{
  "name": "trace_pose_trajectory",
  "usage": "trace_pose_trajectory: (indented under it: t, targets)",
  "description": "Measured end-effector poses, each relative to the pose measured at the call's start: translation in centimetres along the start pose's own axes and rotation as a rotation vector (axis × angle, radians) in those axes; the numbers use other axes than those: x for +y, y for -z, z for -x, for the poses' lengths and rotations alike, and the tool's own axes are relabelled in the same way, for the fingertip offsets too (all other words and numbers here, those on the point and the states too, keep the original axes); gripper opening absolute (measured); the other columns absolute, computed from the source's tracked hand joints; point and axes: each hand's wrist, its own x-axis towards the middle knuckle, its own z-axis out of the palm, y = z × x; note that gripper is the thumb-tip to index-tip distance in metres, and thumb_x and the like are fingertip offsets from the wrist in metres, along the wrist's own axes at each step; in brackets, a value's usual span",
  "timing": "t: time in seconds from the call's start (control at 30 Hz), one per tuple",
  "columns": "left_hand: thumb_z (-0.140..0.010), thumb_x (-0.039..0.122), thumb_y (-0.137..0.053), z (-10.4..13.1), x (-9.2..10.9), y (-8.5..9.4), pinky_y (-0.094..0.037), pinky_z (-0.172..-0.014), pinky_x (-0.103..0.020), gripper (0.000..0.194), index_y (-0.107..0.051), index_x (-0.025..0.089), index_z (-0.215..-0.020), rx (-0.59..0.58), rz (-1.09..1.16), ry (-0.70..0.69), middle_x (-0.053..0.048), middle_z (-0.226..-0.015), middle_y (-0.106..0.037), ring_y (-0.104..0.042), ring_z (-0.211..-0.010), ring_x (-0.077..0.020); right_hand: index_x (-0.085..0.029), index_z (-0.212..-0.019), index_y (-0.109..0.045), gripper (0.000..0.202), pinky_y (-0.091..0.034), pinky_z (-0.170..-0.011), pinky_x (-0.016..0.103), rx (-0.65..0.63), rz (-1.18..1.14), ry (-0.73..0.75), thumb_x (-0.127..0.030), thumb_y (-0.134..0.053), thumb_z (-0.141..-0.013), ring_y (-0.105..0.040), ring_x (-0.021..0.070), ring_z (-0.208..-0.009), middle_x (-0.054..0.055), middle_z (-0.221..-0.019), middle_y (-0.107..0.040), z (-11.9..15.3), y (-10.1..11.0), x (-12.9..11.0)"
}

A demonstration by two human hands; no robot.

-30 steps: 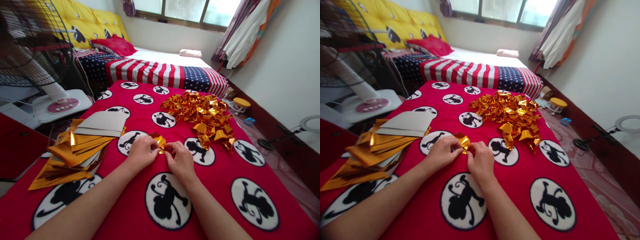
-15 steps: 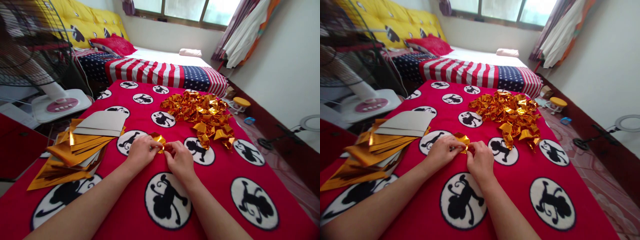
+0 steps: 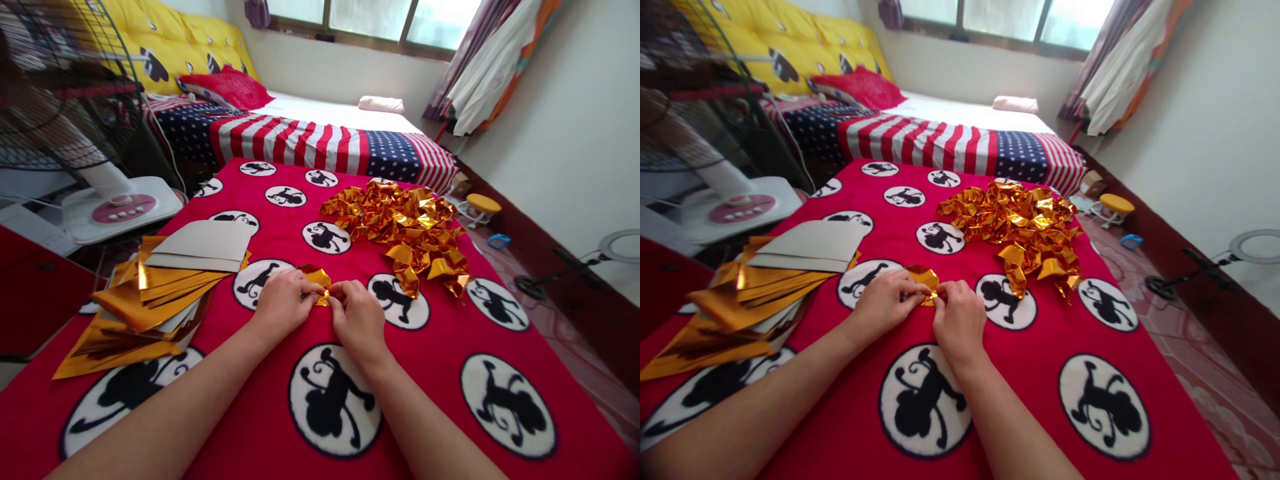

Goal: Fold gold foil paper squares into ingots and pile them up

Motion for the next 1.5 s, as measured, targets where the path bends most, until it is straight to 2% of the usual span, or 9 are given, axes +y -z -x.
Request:
trace_pose_trajectory:
  t: [0.37, 0.53, 0.73, 0.93, 1.0, 1.07, 1.2, 1.33, 1.5]
  targets:
    - [-0.082, 0.025, -0.06, -0.1, 0.1, -0.2, -0.045, -0.073, -0.03, 0.02, -0.078, 0.029, -0.089, 0.017, -0.009, 0.024, -0.004, -0.08, -0.07, -0.061, -0.079, -0.019, -0.022, -0.083, -0.059, 0.014, -0.034, -0.069, 0.029, -0.054, 0.149, 0.137, -0.014, -0.05, -0.09, -0.055, 0.0182, -0.08, 0.004, -0.085, -0.061, 0.0, 0.3, -0.5]
    - [-0.081, 0.025, -0.059, 0.0, 0.2, -0.3, -0.046, -0.075, -0.031, 0.02, -0.078, 0.029, -0.088, 0.034, -0.012, 0.047, -0.004, -0.082, -0.071, -0.062, -0.08, -0.0198, -0.021, -0.079, -0.059, 0.015, -0.033, -0.068, 0.031, -0.037, 0.176, 0.102, -0.024, -0.052, -0.092, -0.055, 0.0192, -0.079, 0.005, -0.085, -0.061, 0.1, 0.1, -1.1]
    - [-0.081, 0.025, -0.06, 0.2, 0.1, -0.1, -0.044, -0.072, -0.03, 0.018, -0.077, 0.028, -0.084, 0.031, 0.019, 0.026, -0.003, -0.08, -0.069, -0.061, -0.077, -0.0186, -0.021, -0.082, -0.062, 0.01, -0.031, -0.065, 0.03, -0.04, 0.197, 0.083, -0.019, -0.055, -0.089, -0.056, 0.0183, -0.076, 0.004, -0.085, -0.062, 0.1, -0.2, -1.4]
    - [-0.087, 0.023, -0.055, 0.4, -0.6, 1.5, -0.044, -0.072, -0.025, 0.018, -0.073, 0.021, -0.092, 0.363, 0.121, 0.062, -0.003, -0.086, -0.066, -0.059, -0.077, -0.0141, -0.023, -0.082, -0.069, 0.013, -0.034, -0.066, 0.026, -0.129, 0.052, 0.249, -0.015, -0.06, -0.087, -0.058, 0.0137, -0.075, -0.001, -0.085, -0.064, -2.0, 0.7, 1.1]
    - [-0.087, 0.024, -0.055, 0.2, -1.3, 1.9, -0.044, -0.071, -0.025, 0.018, -0.072, 0.02, -0.091, 0.415, 0.148, 0.07, -0.003, -0.086, -0.066, -0.058, -0.073, -0.0128, -0.025, -0.082, -0.07, 0.015, -0.035, -0.068, 0.025, -0.126, 0.007, 0.262, -0.013, -0.061, -0.086, -0.058, 0.0127, -0.076, -0.002, -0.084, -0.064, -2.8, 1.0, 2.0]
    - [-0.086, 0.025, -0.057, -0.2, -2.1, 2.2, -0.043, -0.065, -0.023, 0.017, -0.072, 0.018, -0.088, 0.352, 0.233, 0.073, -0.003, -0.084, -0.067, -0.056, -0.068, -0.0116, -0.025, -0.082, -0.071, 0.016, -0.036, -0.069, 0.024, -0.127, -0.02, 0.26, -0.012, -0.062, -0.084, -0.058, 0.0123, -0.076, -0.002, -0.084, -0.064, -3.2, 1.1, 2.6]
    - [-0.083, 0.032, -0.061, -0.7, -3.9, 2.3, -0.043, -0.059, -0.021, 0.019, -0.074, 0.017, -0.084, 0.069, 0.404, 0.048, -0.003, -0.079, -0.07, -0.059, -0.066, -0.0124, -0.024, -0.083, -0.072, 0.018, -0.037, -0.07, 0.024, -0.126, -0.05, 0.267, -0.011, -0.061, -0.084, -0.058, 0.0125, -0.076, -0.001, -0.084, -0.064, -3.2, 1.1, 2.8]
    - [-0.08, 0.028, -0.064, -0.9, -4.7, 2.9, -0.049, -0.071, -0.022, 0.017, -0.076, 0.02, -0.089, -0.139, 0.46, -0.065, -0.004, -0.09, -0.07, -0.063, -0.08, -0.015, -0.023, -0.084, -0.072, 0.016, -0.039, -0.069, 0.024, -0.119, -0.075, 0.271, -0.014, -0.059, -0.086, -0.058, 0.013, -0.076, 0.0, -0.083, -0.063, -2.9, 0.9, 2.6]
    - [-0.075, 0.014, -0.061, -1.0, -4.5, 4.5, -0.047, -0.087, -0.023, 0.029, -0.077, 0.026, -0.096, -0.325, 0.326, -0.167, -0.002, -0.1, -0.067, -0.062, -0.093, -0.0154, -0.021, -0.083, -0.072, 0.022, -0.04, -0.07, 0.025, -0.122, -0.121, 0.265, -0.01, -0.054, -0.086, -0.058, 0.0137, -0.078, 0.001, -0.084, -0.063, -2.6, 0.9, 2.4]
